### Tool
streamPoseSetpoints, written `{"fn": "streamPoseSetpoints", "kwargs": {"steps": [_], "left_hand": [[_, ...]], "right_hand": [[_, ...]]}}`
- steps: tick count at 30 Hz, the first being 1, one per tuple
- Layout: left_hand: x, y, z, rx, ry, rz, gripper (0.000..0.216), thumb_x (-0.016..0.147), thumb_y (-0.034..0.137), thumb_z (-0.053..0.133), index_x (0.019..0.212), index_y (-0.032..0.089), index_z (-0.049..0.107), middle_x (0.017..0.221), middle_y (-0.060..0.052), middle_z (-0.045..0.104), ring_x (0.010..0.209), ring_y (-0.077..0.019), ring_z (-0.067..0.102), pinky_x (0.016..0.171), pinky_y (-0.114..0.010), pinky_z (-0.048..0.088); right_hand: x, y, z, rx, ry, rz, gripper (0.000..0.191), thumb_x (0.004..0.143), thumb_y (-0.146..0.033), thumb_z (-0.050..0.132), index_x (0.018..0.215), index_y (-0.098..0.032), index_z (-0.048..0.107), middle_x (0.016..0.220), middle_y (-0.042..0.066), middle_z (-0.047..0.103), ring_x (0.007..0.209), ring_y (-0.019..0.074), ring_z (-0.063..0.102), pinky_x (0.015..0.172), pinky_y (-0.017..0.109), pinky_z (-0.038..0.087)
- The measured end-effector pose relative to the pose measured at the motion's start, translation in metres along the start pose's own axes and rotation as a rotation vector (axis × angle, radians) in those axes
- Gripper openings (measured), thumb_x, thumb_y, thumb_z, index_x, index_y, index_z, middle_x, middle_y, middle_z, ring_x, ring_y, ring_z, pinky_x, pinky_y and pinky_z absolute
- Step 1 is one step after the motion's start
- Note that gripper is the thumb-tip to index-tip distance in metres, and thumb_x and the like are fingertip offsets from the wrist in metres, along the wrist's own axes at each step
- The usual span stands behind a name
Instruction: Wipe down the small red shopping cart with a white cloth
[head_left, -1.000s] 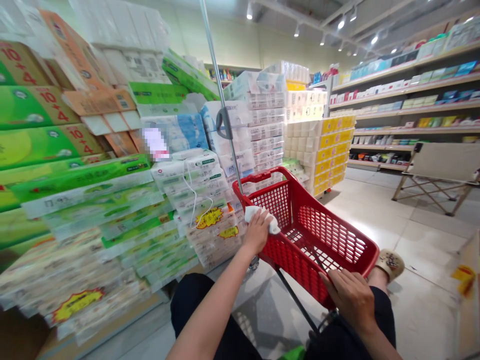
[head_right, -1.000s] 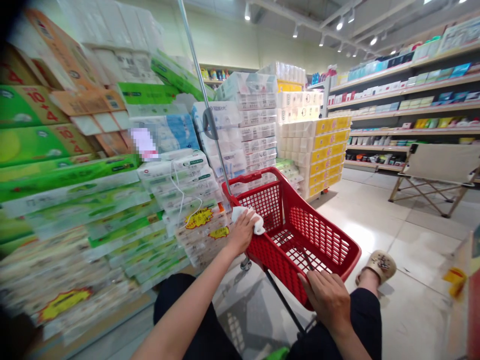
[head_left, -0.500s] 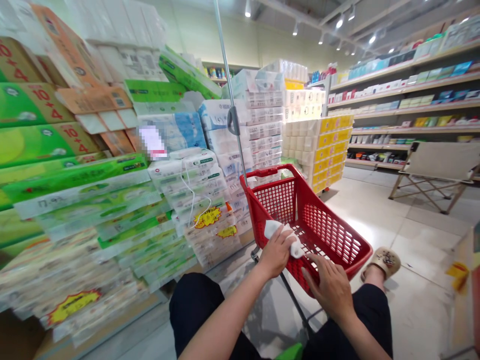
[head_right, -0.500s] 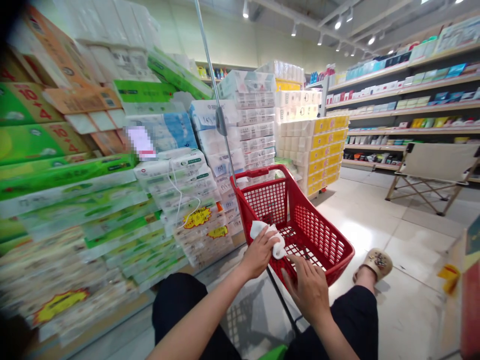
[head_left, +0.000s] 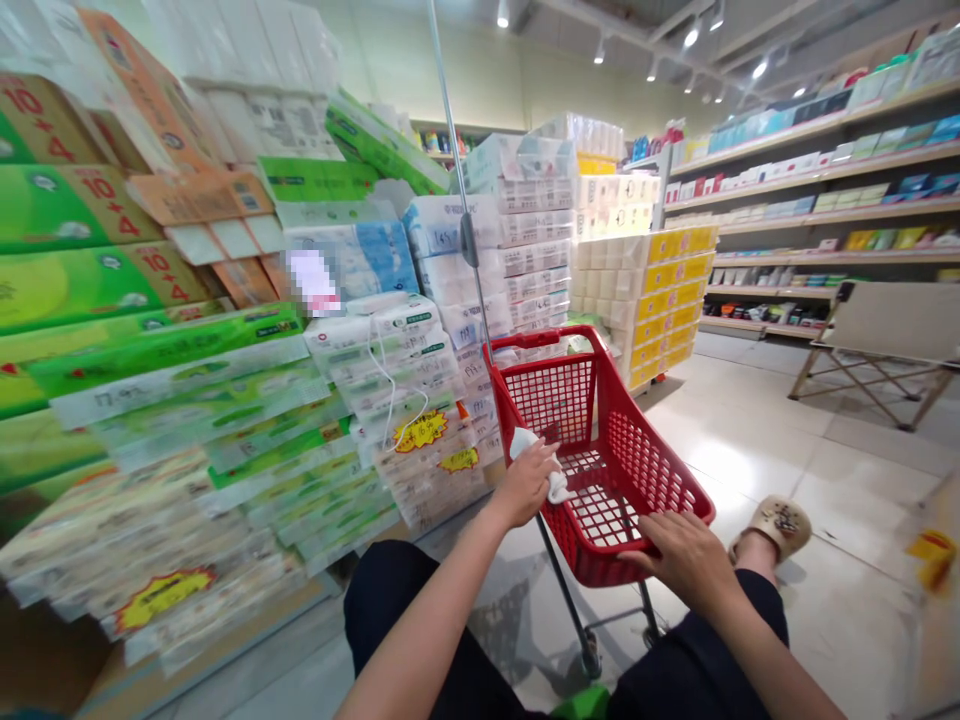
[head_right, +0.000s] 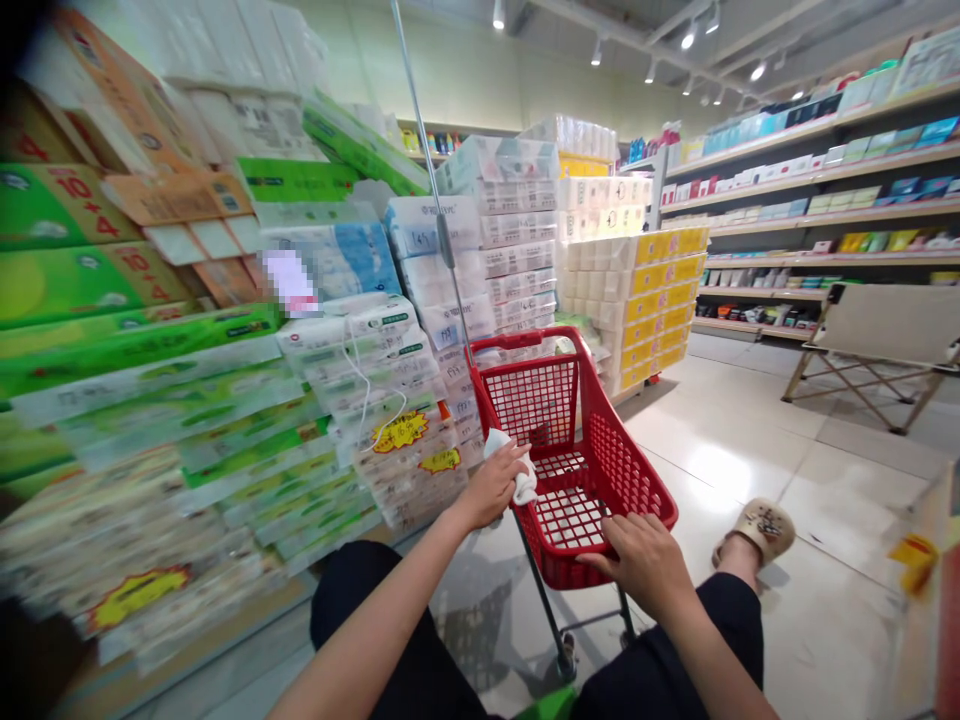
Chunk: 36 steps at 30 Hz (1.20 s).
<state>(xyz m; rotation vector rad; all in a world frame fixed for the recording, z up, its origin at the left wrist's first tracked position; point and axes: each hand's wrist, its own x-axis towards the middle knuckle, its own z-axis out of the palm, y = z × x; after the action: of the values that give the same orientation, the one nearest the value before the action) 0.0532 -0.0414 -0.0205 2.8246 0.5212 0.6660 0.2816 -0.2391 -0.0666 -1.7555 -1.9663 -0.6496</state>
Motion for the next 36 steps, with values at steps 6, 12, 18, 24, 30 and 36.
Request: {"fn": "streamPoseSetpoints", "kwargs": {"steps": [6,12,18,24,30,36], "left_hand": [[-0.021,0.024,-0.006,-0.022,0.0,0.005,0.035,0.087,0.009,0.038,0.112,0.022,0.059,0.152,-0.001,0.041,0.147,-0.0174,0.021,0.123,-0.042,0.023],[-0.044,0.047,-0.014,-0.042,-0.033,0.035,0.034,0.086,0.009,0.04,0.11,0.024,0.06,0.148,0.001,0.046,0.147,-0.0185,0.023,0.123,-0.043,0.023],[-0.056,0.069,-0.008,-0.035,-0.033,0.044,0.034,0.086,0.013,0.045,0.115,0.023,0.059,0.144,-0.002,0.05,0.146,-0.0194,0.026,0.123,-0.042,0.023],[-0.056,0.08,0.011,0.069,-0.012,0.027,0.036,0.094,0.023,0.045,0.129,0.022,0.051,0.138,-0.005,0.054,0.139,-0.0208,0.038,0.122,-0.043,0.023],[-0.045,0.095,0.024,0.035,0.041,-0.039,0.045,0.09,0.023,0.051,0.134,0.022,0.043,0.126,-0.008,0.061,0.121,-0.0244,0.052,0.114,-0.046,0.034],[-0.025,0.078,-0.009,-0.273,0.359,-0.117,0.04,0.088,0.018,0.043,0.128,0.02,0.043,0.136,-0.01,0.05,0.129,-0.0221,0.046,0.111,-0.042,0.039]], "right_hand": [[-0.006,-0.024,-0.006,-0.073,0.043,0.009,0.04,0.091,-0.057,0.052,0.075,-0.02,0.058,0.069,0.003,0.062,0.068,0.0181,0.055,0.07,0.034,0.03],[-0.002,-0.04,-0.006,-0.105,0.062,0.038,0.043,0.09,-0.061,0.051,0.077,-0.021,0.059,0.068,0.003,0.062,0.066,0.0179,0.055,0.067,0.033,0.029],[0.011,-0.046,0.0,-0.114,0.01,0.105,0.04,0.089,-0.059,0.052,0.078,-0.021,0.059,0.069,0.003,0.063,0.066,0.0198,0.057,0.07,0.035,0.03],[0.019,-0.05,-0.003,-0.014,-0.04,0.162,0.037,0.09,-0.054,0.053,0.1,-0.019,0.062,0.088,0.007,0.068,0.08,0.0238,0.062,0.075,0.038,0.036],[0.027,-0.045,-0.027,0.399,0.022,0.177,0.048,0.096,-0.037,0.044,0.142,-0.026,0.04,0.138,0.01,0.054,0.126,0.024,0.051,0.098,0.041,0.044],[0.054,-0.075,-0.02,0.301,0.01,0.066,0.062,0.097,-0.032,0.041,0.155,-0.022,0.02,0.152,0.011,0.04,0.134,0.0232,0.043,0.103,0.04,0.044]]}}
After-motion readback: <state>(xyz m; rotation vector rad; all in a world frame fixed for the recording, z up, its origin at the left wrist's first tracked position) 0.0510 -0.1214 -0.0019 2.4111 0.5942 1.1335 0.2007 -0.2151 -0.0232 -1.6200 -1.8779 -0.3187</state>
